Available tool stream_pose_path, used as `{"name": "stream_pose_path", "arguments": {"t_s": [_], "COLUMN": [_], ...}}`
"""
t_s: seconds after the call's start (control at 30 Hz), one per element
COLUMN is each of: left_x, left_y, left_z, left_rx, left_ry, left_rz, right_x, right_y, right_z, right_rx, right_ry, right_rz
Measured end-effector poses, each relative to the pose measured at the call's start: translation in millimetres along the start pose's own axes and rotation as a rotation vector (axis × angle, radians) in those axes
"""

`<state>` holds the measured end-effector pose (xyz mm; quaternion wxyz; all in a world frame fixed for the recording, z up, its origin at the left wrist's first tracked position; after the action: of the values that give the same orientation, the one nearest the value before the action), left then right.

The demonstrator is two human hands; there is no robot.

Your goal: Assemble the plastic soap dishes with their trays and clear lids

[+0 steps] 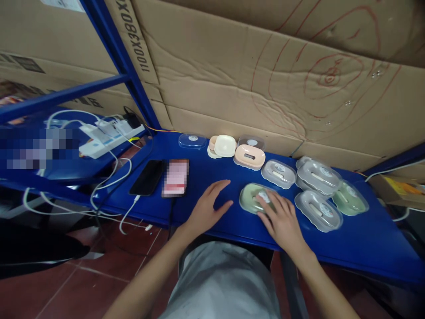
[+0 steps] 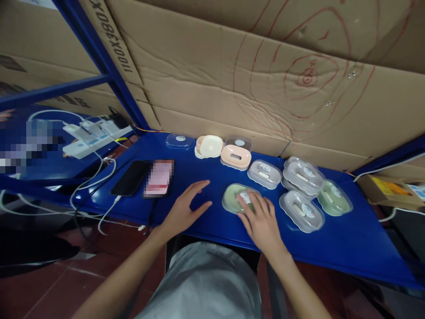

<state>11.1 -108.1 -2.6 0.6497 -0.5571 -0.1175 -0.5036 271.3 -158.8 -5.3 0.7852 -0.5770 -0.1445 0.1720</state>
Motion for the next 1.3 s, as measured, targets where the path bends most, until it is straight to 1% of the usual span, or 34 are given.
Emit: {"name": "stream_pose_path", "arguments": {"t_s": [0.03, 0.1, 0.13, 0.2, 0.27, 0.33, 0.4, 0.43, 0.53, 0.6, 0.67, 0.77, 0.87, 0.93, 1.0, 1.1, 1.17, 1.3], "left_x": [3, 7, 8, 6, 1, -4, -7, -8, -4, 2, 8, 11, 4, -5, -14, -25, -29, -30], "left_y": [-4.9, -7.6, -4.5, 9.1, 23.6, 36.8, 44.4, 45.4, 36.3, 23.9, 11.6, 0.2, 1.0, 2.6, 2.5, 1.7, 2.5, 5.1], "left_z": [13, 46, 65, 102, 132, 152, 163, 165, 159, 145, 123, 81, 44, 29, 22, 24, 26, 24], "left_rx": [0.032, 0.036, 0.002, -0.115, -0.151, -0.171, -0.184, -0.187, -0.168, -0.131, -0.089, -0.027, -0.044, -0.041, -0.015, 0.025, 0.041, 0.071], "left_ry": [0.015, 0.055, 0.077, 0.094, 0.101, 0.106, 0.112, 0.117, 0.132, 0.132, 0.122, 0.094, 0.071, 0.045, 0.016, -0.021, -0.036, -0.053], "left_rz": [0.061, 0.223, 0.314, 0.505, 0.555, 0.590, 0.616, 0.626, 0.636, 0.633, 0.630, 0.626, 0.649, 0.672, 0.691, 0.705, 0.700, 0.669], "right_x": [10, 27, 34, 45, 51, 56, 61, 65, 74, 75, 69, 53, 39, 35, 36, 41, 45, 48], "right_y": [-1, -1, 0, 3, 8, 11, 13, 13, 12, 12, 14, 24, 38, 44, 49, 51, 51, 43], "right_z": [-2, -2, 0, 5, 11, 19, 26, 30, 40, 49, 60, 85, 117, 138, 156, 173, 176, 173], "right_rx": [0.013, 0.041, 0.053, 0.072, 0.075, 0.070, 0.059, 0.049, 0.021, 0.014, 0.000, -0.073, -0.127, -0.136, -0.149, -0.166, -0.174, -0.168], "right_ry": [0.041, 0.100, 0.116, 0.133, 0.141, 0.146, 0.155, 0.161, 0.204, 0.213, 0.173, 0.088, 0.076, 0.095, 0.120, 0.142, 0.140, 0.107], "right_rz": [-0.019, -0.055, -0.067, -0.080, -0.084, -0.091, -0.106, -0.117, -0.153, -0.151, -0.123, -0.073, -0.043, -0.027, -0.007, 0.035, 0.068, 0.130]}}
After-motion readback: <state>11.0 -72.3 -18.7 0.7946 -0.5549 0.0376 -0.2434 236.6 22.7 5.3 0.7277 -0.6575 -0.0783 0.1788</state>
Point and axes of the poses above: each hand's wrist, its own z-axis towards the middle knuckle, its own y-axis out of the palm, x = y × z, the point moved 4 cm from there along z, towards the middle knuckle, and after that the axes turned 7 degrees about -x, right-handed, at the moved point
